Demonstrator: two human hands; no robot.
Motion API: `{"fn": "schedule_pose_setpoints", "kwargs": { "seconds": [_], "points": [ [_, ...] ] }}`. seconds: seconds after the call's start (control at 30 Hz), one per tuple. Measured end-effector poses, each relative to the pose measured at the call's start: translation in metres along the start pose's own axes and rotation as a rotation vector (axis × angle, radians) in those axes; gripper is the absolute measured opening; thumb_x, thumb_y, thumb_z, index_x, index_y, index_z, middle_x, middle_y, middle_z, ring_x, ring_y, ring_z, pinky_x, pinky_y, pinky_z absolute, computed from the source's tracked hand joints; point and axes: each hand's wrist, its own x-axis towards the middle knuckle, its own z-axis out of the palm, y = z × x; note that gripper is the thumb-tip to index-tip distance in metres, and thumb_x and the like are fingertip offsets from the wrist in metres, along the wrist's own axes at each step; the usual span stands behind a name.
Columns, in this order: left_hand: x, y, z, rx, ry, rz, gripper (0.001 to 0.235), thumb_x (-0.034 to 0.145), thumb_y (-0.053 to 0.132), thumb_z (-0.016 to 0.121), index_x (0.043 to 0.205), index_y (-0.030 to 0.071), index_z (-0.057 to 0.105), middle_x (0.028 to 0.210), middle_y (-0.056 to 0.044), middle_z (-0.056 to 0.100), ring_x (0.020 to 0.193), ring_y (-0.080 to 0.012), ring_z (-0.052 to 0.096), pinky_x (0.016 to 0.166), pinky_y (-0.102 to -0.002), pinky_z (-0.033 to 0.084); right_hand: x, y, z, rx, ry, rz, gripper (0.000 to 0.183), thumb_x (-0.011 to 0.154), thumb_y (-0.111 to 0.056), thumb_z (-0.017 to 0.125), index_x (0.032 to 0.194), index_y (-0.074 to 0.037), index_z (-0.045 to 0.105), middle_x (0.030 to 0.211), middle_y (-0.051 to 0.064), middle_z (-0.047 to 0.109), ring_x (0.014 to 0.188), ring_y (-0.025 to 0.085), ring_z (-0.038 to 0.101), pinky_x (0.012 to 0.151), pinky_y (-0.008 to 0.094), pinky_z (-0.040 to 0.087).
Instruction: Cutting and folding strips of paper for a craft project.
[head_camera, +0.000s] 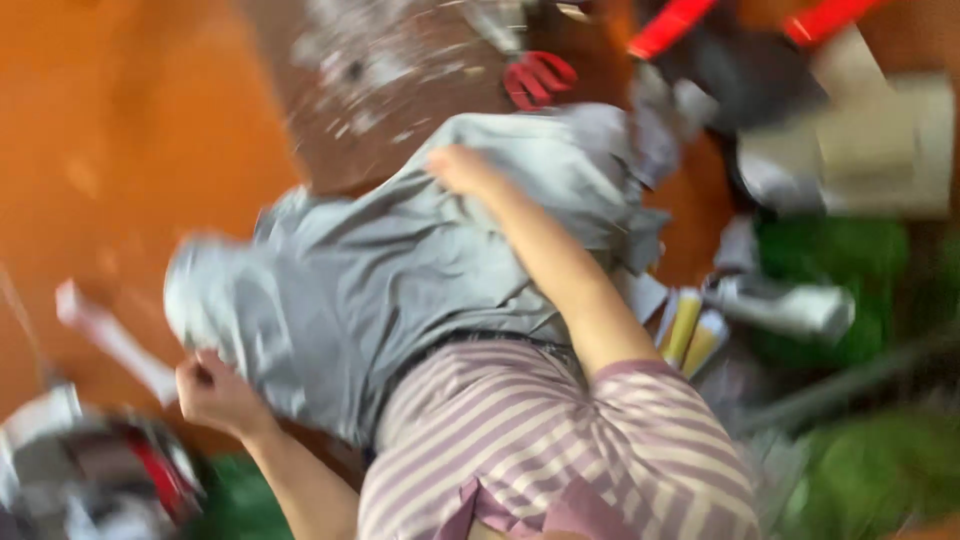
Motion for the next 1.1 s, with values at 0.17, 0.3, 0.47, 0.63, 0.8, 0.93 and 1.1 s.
{"fn": "schedule_pose_setpoints", "kwargs": {
  "seconds": [0.17,0.3,0.47,0.63,0.8,0.93,1.1],
  "points": [
    [-0.035,-0.027,-0.03,0.335,0.05,-0.192,0.019,0.104,0.004,0.061,0.121,0.001,0.068,0.108,-0.02,0.071,0.092,-0.0345,0.069,0.08,-0.043,0.054,-0.01,-0.02,-0.032,-0.123,-0.076,-0.033,0.022,0.096,-0.03,0.065,0.097,-0.009,0.069,0.083,0.016,0.069,0.073,0.032,0.066,0.065,0.046,0.05],
    [-0.079,-0.078,-0.033,0.43,-0.123,-0.222,0.055,0.086,-0.011,0.05,0.138,0.002,0.062,0.141,-0.026,0.056,0.131,-0.0466,0.053,0.107,-0.049,0.046,-0.007,-0.021,-0.05,-0.122,-0.082,-0.095,0.025,0.102,-0.027,0.065,0.099,-0.002,0.065,0.085,0.017,0.067,0.075,0.028,0.062,0.07,0.042,0.05],
    [-0.109,-0.096,-0.02,0.595,-0.044,-0.307,0.034,0.089,0.0,0.063,0.122,0.006,0.07,0.147,-0.031,0.048,0.13,-0.0483,0.05,0.108,-0.061,0.039,0.006,0.007,-0.056,0.004,-0.234,0.001,0.024,0.107,-0.021,0.063,0.093,-0.003,0.06,0.073,0.003,0.057,0.064,0.01,0.051,0.057,0.03,0.041],
    [-0.107,-0.102,-0.016,0.645,-0.131,-0.478,0.039,0.081,0.02,0.076,0.118,0.007,0.068,0.148,-0.03,0.041,0.131,-0.0477,0.045,0.109,-0.07,0.03,0.025,0.038,-0.059,0.108,-0.251,0.055,0.016,0.107,-0.017,0.061,0.098,-0.004,0.06,0.072,0.0,0.06,0.059,0.008,0.055,0.053,0.026,0.049],
    [-0.11,-0.132,-0.01,0.521,-0.18,-0.729,0.041,0.087,0.027,0.075,0.12,0.005,0.063,0.142,-0.03,0.045,0.123,-0.0499,0.049,0.104,-0.067,0.034,0.026,0.04,-0.065,0.086,-0.241,0.035,0.018,0.109,-0.017,0.062,0.099,-0.002,0.059,0.072,0.002,0.06,0.06,0.009,0.058,0.055,0.026,0.05],
    [-0.114,-0.181,0.008,0.431,-0.085,-0.814,0.035,0.091,0.028,0.074,0.117,0.005,0.065,0.128,-0.025,0.059,0.114,-0.045,0.059,0.097,-0.059,0.047,0.028,0.036,-0.064,0.066,-0.233,0.059,0.018,0.108,-0.018,0.062,0.099,-0.003,0.059,0.071,0.002,0.06,0.059,0.009,0.056,0.054,0.027,0.049],
    [-0.117,-0.258,0.043,-0.307,0.404,-0.841,0.023,0.094,0.023,0.072,0.111,0.008,0.069,0.091,-0.008,0.074,0.08,-0.023,0.07,0.071,-0.038,0.056,0.024,0.027,-0.064,0.077,-0.22,0.07,0.017,0.107,-0.018,0.062,0.1,-0.003,0.059,0.071,0.001,0.06,0.059,0.009,0.057,0.055,0.026,0.049]
  ]
}}
